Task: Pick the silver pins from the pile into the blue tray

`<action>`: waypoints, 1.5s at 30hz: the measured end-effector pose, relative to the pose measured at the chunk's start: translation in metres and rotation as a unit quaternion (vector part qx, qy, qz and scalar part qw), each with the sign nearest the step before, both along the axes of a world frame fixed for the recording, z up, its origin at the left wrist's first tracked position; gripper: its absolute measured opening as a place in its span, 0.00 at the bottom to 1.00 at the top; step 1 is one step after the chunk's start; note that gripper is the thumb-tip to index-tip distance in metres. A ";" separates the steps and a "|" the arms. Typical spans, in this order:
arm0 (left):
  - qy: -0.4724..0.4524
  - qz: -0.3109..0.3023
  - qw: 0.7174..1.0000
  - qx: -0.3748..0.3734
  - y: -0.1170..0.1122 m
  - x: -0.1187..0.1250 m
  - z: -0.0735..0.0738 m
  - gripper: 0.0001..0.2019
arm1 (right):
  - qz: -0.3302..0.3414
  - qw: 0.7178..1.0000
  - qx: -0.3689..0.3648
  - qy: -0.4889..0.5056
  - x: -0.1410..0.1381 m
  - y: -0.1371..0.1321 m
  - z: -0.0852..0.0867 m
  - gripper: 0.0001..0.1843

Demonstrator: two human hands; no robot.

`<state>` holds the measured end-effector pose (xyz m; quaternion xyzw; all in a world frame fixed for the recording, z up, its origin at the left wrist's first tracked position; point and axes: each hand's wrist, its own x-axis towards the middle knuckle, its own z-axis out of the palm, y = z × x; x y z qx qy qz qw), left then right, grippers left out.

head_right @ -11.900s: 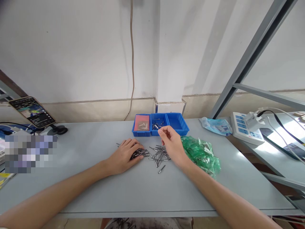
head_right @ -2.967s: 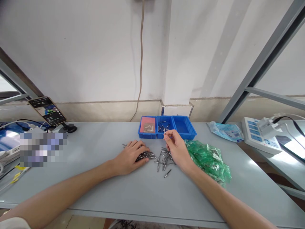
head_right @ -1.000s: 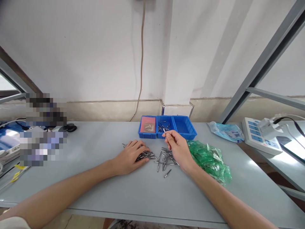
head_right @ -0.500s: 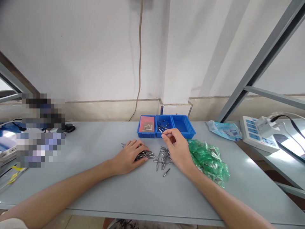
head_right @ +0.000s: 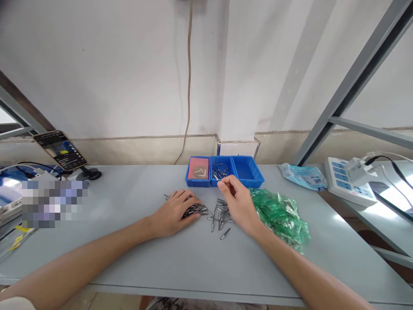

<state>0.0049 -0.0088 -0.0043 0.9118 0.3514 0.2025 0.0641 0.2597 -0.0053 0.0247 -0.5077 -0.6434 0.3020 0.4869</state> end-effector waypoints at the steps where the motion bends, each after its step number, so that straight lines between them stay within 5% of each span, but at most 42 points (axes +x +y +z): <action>1: 0.001 0.000 1.000 -0.001 0.000 0.000 0.000 0.14 | 0.002 0.999 -0.022 0.027 0.000 0.001 0.000 0.20; 7: 0.003 0.000 1.000 -0.005 0.000 0.000 0.001 0.14 | 0.000 0.977 -0.115 0.180 0.002 0.010 -0.004 0.24; 19: 0.001 0.000 1.000 -0.006 0.001 0.000 0.000 0.13 | 0.030 0.960 -0.118 0.251 0.001 0.011 -0.001 0.26; 22: -0.001 0.001 1.000 -0.004 0.000 0.000 0.001 0.13 | 0.022 0.981 -0.086 0.173 0.001 0.010 -0.002 0.22; 25: -0.001 -0.001 1.000 0.000 0.000 0.000 0.001 0.13 | -0.003 1.000 -0.016 -0.023 0.004 0.011 -0.008 0.13; 30: 0.001 0.001 1.000 0.001 0.000 0.000 0.000 0.13 | 0.023 0.936 0.074 -0.343 0.006 0.008 -0.024 0.03; 36: 0.000 0.003 1.000 -0.002 0.000 0.001 0.000 0.13 | 0.060 0.901 0.085 -0.422 0.009 0.011 -0.032 0.08; 45: 0.006 0.004 1.000 -0.002 0.001 0.001 -0.001 0.13 | 0.031 0.896 0.108 -0.429 0.005 0.003 -0.025 0.12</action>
